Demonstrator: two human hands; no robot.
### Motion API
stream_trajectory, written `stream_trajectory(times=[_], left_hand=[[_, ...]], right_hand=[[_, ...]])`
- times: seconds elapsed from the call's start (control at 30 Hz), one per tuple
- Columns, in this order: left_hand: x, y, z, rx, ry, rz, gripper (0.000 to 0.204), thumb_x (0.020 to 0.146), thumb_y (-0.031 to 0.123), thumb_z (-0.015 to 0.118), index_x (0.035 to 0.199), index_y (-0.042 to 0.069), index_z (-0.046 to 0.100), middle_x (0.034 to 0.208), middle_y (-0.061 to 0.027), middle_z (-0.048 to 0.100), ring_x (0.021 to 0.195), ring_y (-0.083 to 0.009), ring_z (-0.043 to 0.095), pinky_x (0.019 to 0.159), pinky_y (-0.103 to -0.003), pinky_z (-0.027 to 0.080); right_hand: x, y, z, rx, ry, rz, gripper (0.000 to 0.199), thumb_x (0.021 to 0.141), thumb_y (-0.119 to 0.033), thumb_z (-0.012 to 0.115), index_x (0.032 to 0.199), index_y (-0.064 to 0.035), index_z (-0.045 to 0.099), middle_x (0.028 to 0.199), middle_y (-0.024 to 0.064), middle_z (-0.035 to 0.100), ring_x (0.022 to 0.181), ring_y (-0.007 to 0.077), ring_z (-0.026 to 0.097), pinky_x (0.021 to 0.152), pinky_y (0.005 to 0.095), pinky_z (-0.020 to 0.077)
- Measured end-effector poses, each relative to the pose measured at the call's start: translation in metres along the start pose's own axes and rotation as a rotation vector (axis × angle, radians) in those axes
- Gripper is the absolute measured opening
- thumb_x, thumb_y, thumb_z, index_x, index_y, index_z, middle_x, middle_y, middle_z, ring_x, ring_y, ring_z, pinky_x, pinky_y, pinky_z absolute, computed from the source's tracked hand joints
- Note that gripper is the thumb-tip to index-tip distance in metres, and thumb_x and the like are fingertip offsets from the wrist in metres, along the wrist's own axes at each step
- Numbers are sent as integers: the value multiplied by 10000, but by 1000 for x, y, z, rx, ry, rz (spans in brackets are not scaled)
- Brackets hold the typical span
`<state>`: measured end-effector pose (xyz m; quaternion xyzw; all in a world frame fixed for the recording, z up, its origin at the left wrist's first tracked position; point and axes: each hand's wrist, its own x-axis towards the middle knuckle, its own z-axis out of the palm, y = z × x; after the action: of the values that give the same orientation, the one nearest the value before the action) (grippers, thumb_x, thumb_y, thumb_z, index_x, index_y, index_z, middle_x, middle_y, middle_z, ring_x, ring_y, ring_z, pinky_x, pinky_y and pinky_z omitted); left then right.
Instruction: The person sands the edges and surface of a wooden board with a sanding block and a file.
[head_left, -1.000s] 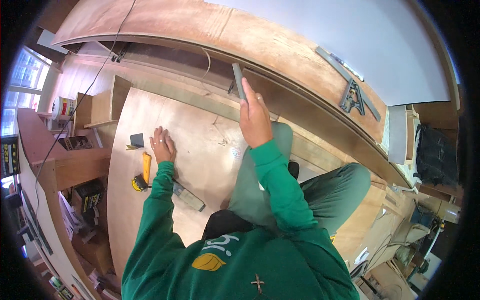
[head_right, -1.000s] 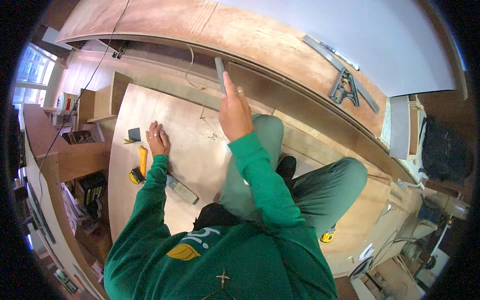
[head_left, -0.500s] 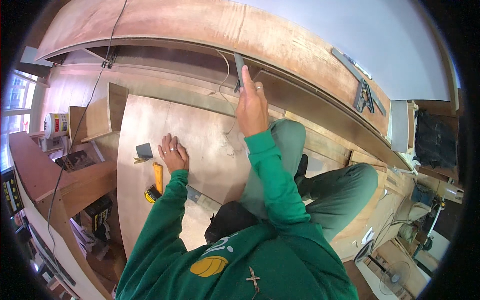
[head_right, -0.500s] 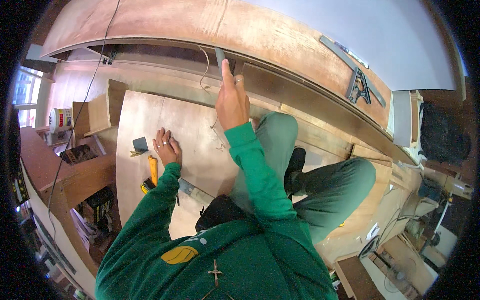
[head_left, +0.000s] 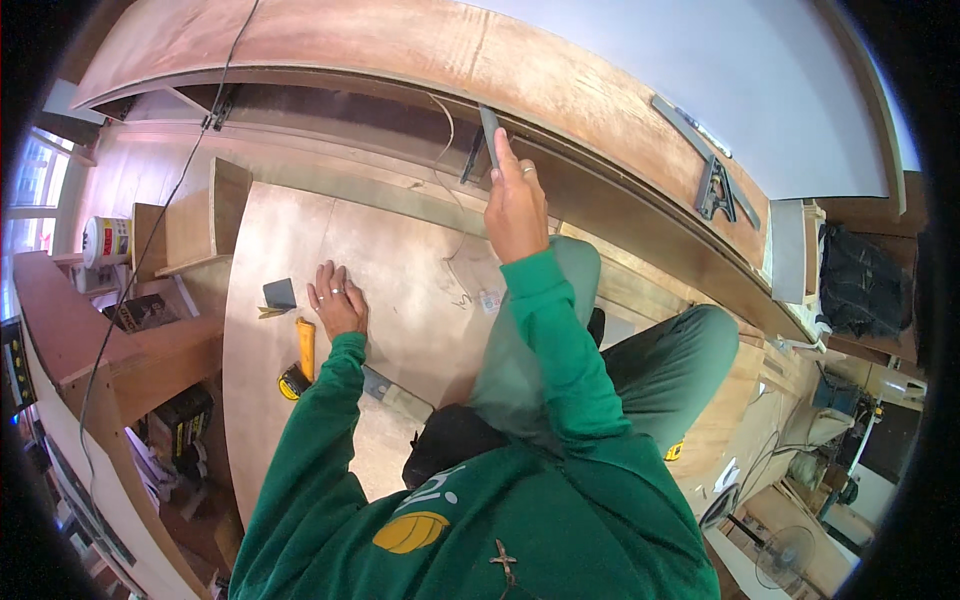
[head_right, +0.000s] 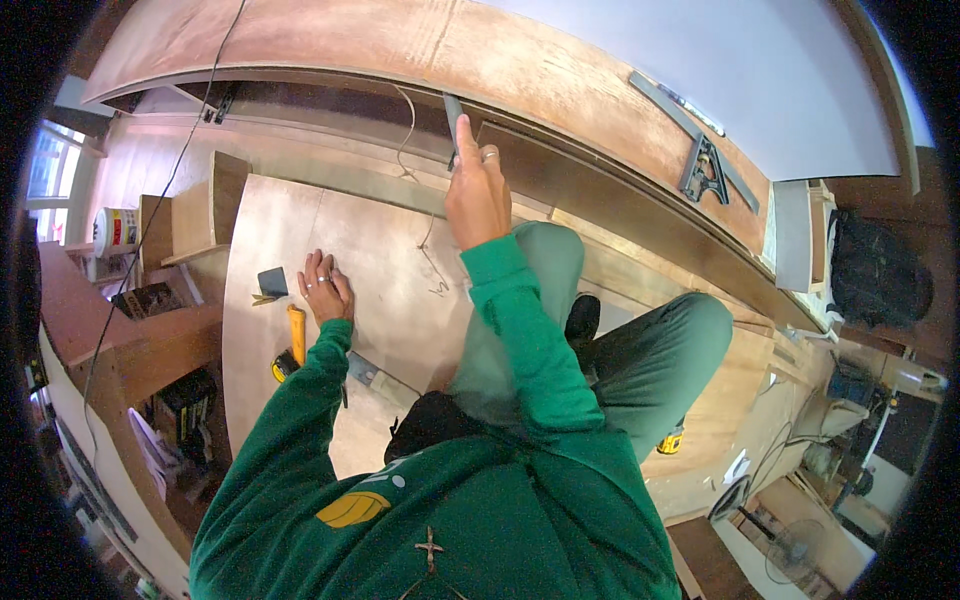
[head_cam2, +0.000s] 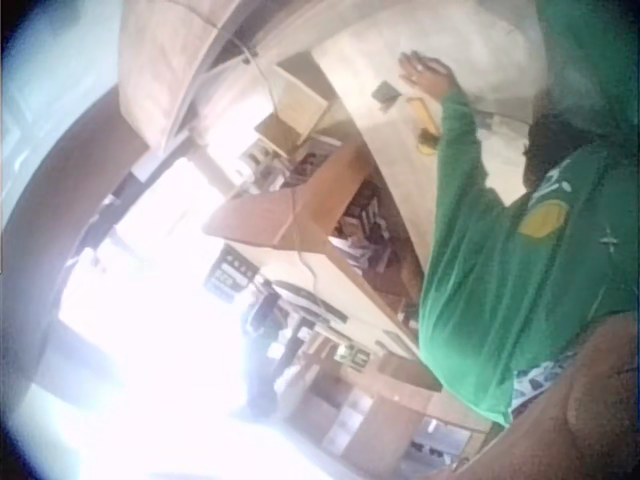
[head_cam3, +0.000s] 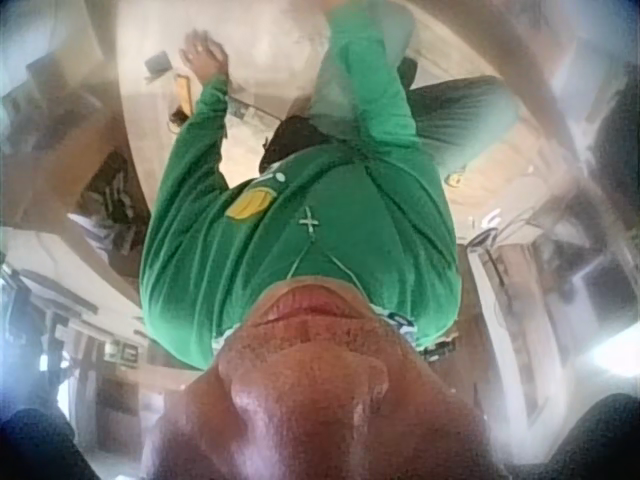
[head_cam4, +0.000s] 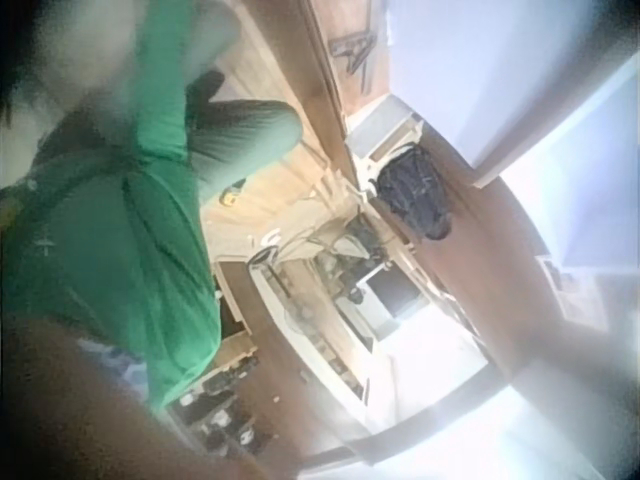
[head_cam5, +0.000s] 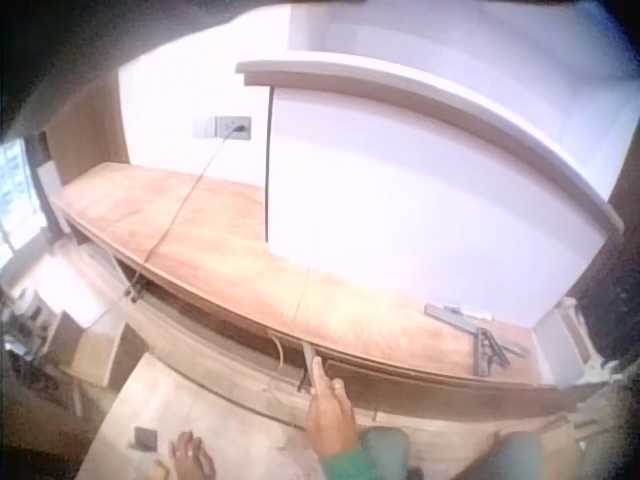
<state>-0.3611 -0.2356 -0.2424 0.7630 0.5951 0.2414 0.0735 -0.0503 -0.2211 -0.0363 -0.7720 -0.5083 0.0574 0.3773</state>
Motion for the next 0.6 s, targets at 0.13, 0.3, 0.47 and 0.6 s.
stream_trajectory(times=[0.13,0.3,0.47,0.6], left_hand=[[-10,1,-4,-2,-15,-6,358,933,111,558,1286,76,608,1459,-136,529,1434,-315,419,1211,-564,203],[-8,-1,-3,14,11,-6,347,938,129,553,1275,78,614,1457,-136,530,1428,-309,426,1211,-553,206],[3,12,-9,-59,64,-30,288,941,116,548,1210,59,636,1371,-165,566,1337,-326,500,1153,-517,317],[36,83,-22,-416,153,183,208,948,11,534,1115,16,659,1154,-200,636,1119,-344,619,973,-416,495]], right_hand=[[-8,-2,-17,26,-110,46,553,977,-36,518,1517,-134,450,1091,289,595,902,468,650,766,523,528],[3,2,-26,75,-120,32,524,969,-45,534,1487,-80,465,1161,290,608,937,468,650,776,506,536],[-12,15,-23,446,-127,128,382,992,-124,541,1352,2,517,1094,254,660,769,347,709,645,461,560],[-12,6,-27,607,-292,322,302,1004,-174,542,1243,8,509,915,214,688,610,281,698,546,418,555]])
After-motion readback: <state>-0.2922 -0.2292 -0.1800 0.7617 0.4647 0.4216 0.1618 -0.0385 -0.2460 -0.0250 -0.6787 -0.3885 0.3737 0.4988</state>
